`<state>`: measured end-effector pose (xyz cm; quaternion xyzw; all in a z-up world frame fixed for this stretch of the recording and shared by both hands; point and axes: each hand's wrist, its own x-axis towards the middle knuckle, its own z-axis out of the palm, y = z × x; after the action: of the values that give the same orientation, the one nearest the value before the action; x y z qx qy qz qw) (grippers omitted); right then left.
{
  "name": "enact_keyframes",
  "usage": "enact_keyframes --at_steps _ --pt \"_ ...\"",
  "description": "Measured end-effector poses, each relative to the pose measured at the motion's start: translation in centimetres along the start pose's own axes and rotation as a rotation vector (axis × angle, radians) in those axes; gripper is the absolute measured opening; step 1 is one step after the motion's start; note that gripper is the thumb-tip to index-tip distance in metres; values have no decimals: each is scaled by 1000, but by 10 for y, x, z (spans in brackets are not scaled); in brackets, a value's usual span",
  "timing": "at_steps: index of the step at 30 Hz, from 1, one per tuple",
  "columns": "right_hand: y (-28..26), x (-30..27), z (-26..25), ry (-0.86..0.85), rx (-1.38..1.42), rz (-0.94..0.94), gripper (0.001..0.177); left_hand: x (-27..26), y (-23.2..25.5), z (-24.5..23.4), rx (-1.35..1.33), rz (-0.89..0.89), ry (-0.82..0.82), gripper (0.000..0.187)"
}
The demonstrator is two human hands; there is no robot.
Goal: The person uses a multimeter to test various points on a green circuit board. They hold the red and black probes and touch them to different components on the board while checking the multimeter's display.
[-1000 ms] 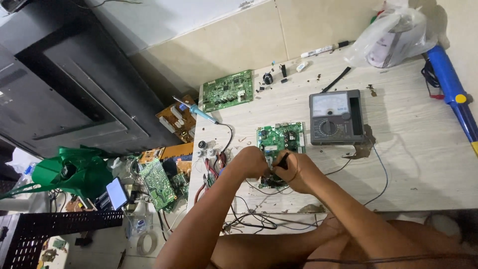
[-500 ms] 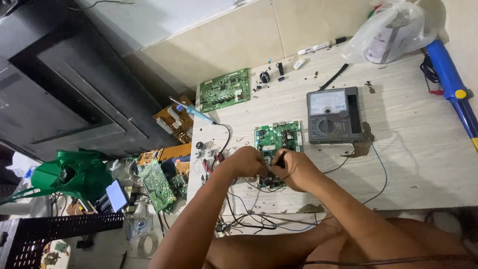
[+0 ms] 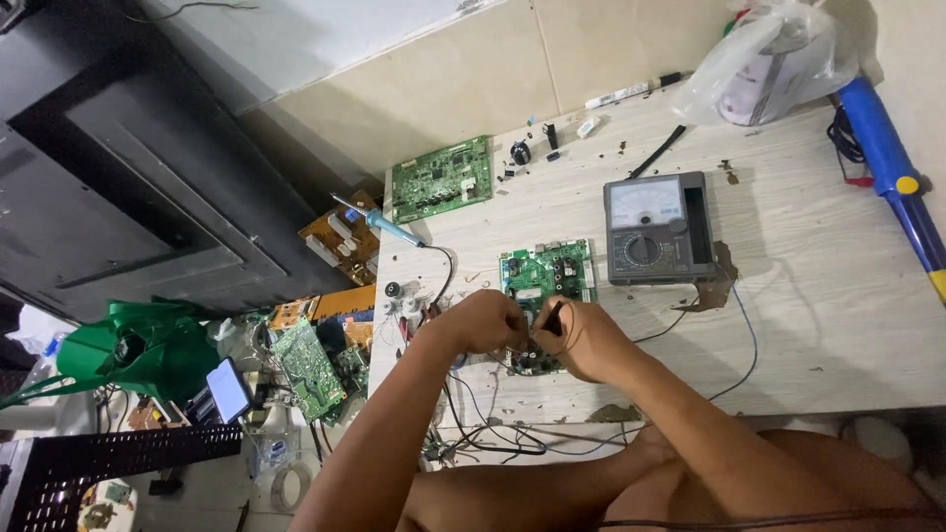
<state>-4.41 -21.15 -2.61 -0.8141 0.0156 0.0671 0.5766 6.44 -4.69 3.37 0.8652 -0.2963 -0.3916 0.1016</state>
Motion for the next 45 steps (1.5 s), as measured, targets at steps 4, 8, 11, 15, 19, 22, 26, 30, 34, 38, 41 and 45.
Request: enact_keyframes --at_steps 4,8,11,15,19,22,26,30,34,38,41,45 --pt "-3 -2 0 -16 -13 -1 23 0 0 5 71 3 27 34" --pt "31 11 8 63 212 35 17 -11 3 11 -10 4 124 32" --pt "2 -3 -9 129 384 15 18 -40 17 6 -133 -22 305 31" --pt "-40 -34 -30 305 641 2 12 -103 38 18 -547 -27 640 17" --pt "-48 -55 -32 272 713 -93 21 -130 41 54 -1052 154 762 17" --pt "-58 -78 -30 124 603 -158 18 -154 66 67 -1134 -7 722 9" --pt "-55 -93 -18 47 722 -344 14 -167 84 80 -1549 84 868 8" --pt "-60 -106 -18 113 826 -401 15 -169 82 90 -1691 240 860 5" --pt "-68 -119 -23 154 785 -396 18 -167 87 94 -1648 365 832 5" --pt "-66 -116 -24 232 911 -379 14 -165 94 90 -1699 394 882 7" --pt "-73 -116 -23 302 850 -359 26 -173 103 82 -1765 298 901 7" --pt "-59 -106 -13 309 484 -218 47 -154 86 78 -1842 373 823 13"
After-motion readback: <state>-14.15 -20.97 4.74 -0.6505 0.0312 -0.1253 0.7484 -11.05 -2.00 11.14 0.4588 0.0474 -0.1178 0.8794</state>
